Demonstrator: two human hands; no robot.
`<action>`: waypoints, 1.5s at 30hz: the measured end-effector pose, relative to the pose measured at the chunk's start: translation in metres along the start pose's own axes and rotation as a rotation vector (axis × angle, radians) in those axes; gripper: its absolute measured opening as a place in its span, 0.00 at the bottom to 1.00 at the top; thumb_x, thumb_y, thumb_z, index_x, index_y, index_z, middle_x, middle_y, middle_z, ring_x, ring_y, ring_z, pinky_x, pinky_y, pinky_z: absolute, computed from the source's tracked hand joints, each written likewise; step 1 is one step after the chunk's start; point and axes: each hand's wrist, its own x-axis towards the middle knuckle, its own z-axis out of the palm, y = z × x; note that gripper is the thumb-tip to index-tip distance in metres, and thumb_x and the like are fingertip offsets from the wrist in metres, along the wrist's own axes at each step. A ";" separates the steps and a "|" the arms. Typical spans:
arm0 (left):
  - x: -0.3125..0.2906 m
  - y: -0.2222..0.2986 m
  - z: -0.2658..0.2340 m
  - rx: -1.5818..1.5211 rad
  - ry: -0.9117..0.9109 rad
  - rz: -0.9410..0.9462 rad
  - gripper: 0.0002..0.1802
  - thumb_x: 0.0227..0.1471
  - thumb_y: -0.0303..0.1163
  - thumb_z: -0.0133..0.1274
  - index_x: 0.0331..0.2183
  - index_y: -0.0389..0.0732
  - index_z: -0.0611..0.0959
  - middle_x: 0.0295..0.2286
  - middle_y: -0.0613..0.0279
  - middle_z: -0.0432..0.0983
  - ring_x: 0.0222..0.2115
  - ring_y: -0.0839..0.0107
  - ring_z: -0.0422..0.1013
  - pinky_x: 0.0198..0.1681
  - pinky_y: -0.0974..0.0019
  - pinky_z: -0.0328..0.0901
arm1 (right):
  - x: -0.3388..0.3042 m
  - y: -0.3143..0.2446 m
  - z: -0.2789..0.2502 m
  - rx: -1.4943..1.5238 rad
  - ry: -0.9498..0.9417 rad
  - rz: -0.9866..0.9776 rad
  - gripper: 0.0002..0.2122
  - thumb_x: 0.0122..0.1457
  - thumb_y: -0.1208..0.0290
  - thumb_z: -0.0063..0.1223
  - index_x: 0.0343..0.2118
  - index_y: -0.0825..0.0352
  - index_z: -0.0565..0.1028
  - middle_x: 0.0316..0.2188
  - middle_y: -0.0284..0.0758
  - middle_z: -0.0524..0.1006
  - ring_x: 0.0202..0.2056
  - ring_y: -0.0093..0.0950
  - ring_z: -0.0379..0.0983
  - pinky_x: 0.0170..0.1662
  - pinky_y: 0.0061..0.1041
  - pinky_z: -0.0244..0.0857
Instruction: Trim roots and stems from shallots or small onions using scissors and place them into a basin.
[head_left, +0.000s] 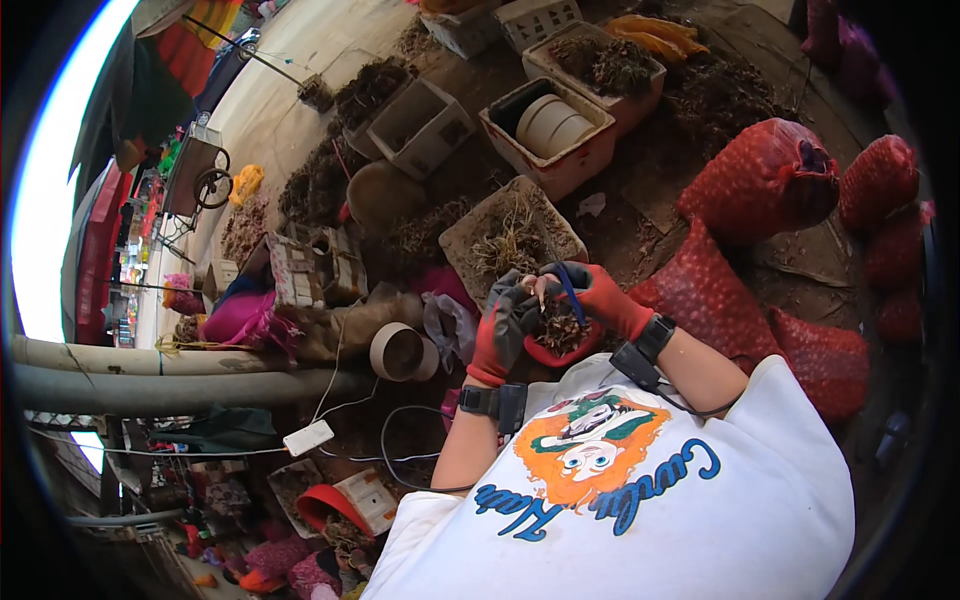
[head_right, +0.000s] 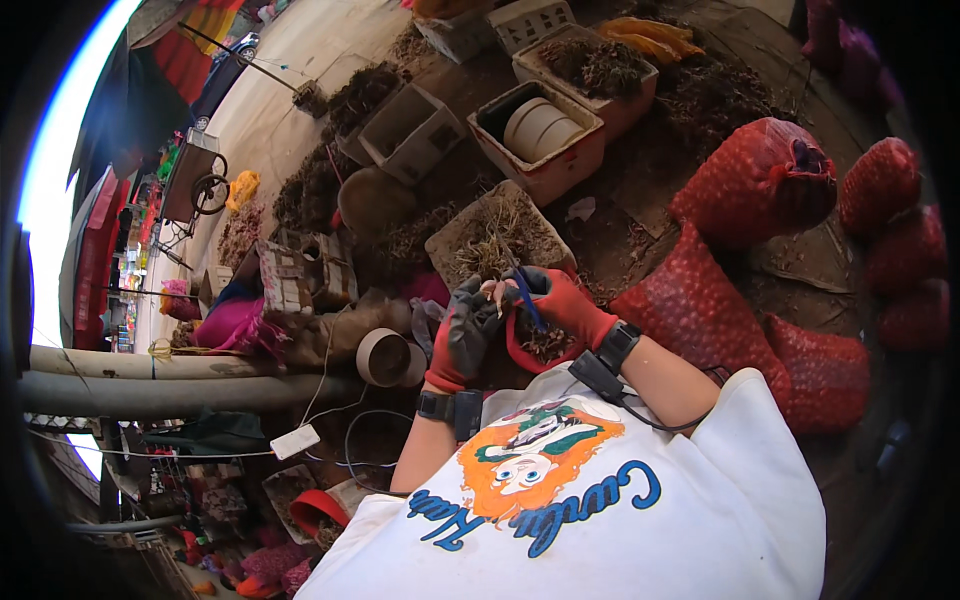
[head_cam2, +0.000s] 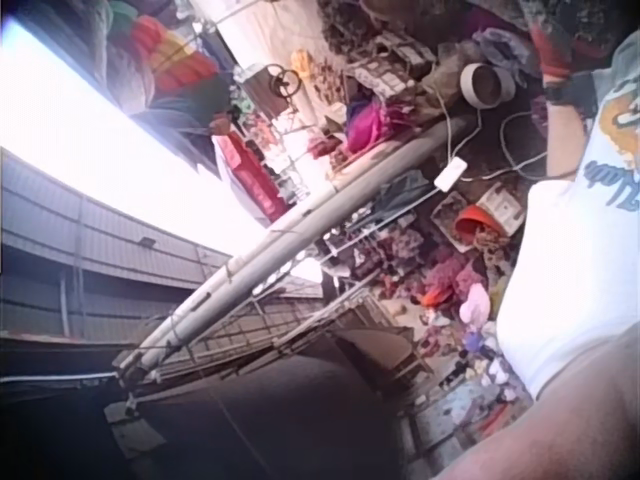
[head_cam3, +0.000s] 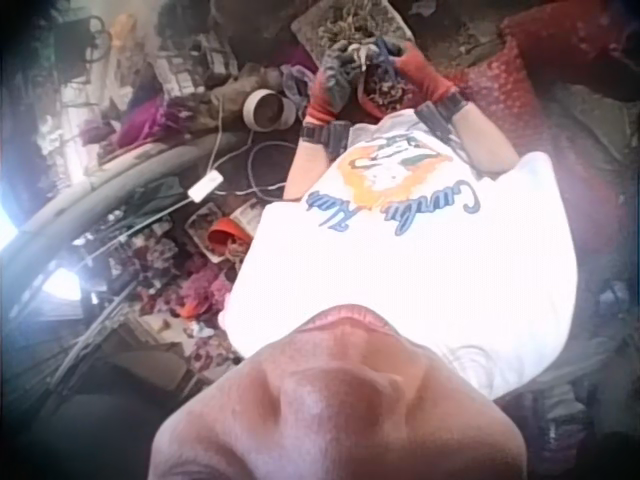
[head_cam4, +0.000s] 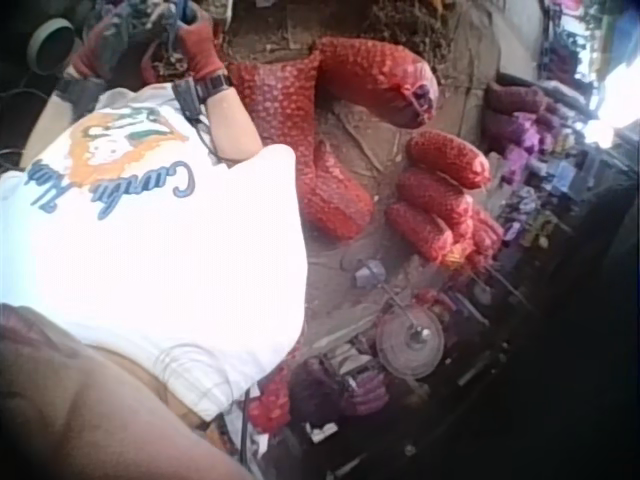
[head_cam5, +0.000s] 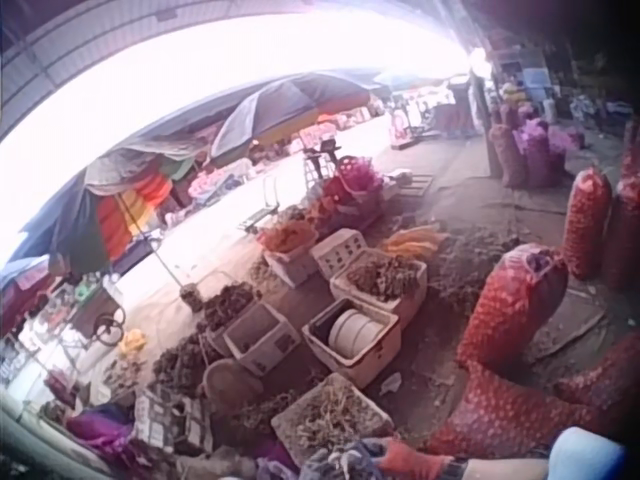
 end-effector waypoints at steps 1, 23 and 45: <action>-0.001 0.002 -0.004 0.100 -0.039 -0.093 0.23 0.59 0.36 0.45 0.53 0.37 0.66 0.51 0.56 0.63 0.50 0.70 0.64 0.52 0.69 0.60 | -0.002 -0.002 0.001 -0.081 -0.005 -0.037 0.13 0.54 0.67 0.57 0.39 0.70 0.75 0.33 0.28 0.76 0.34 0.15 0.68 0.40 0.19 0.64; 0.009 -0.002 0.007 1.527 0.195 0.505 0.10 0.45 0.24 0.56 0.34 0.36 0.79 0.28 0.66 0.78 0.31 0.80 0.72 0.36 0.74 0.65 | 0.015 0.014 0.013 0.156 -0.009 0.090 0.12 0.53 0.68 0.57 0.38 0.67 0.74 0.29 0.29 0.76 0.30 0.15 0.70 0.34 0.18 0.66; 0.059 0.006 -0.025 2.076 0.145 -0.016 0.24 0.44 0.44 0.54 0.40 0.36 0.77 0.38 0.47 0.75 0.41 0.53 0.71 0.43 0.58 0.66 | -0.001 -0.031 0.003 -0.063 -0.053 -0.093 0.17 0.51 0.72 0.58 0.44 0.70 0.72 0.38 0.33 0.76 0.40 0.21 0.71 0.46 0.22 0.65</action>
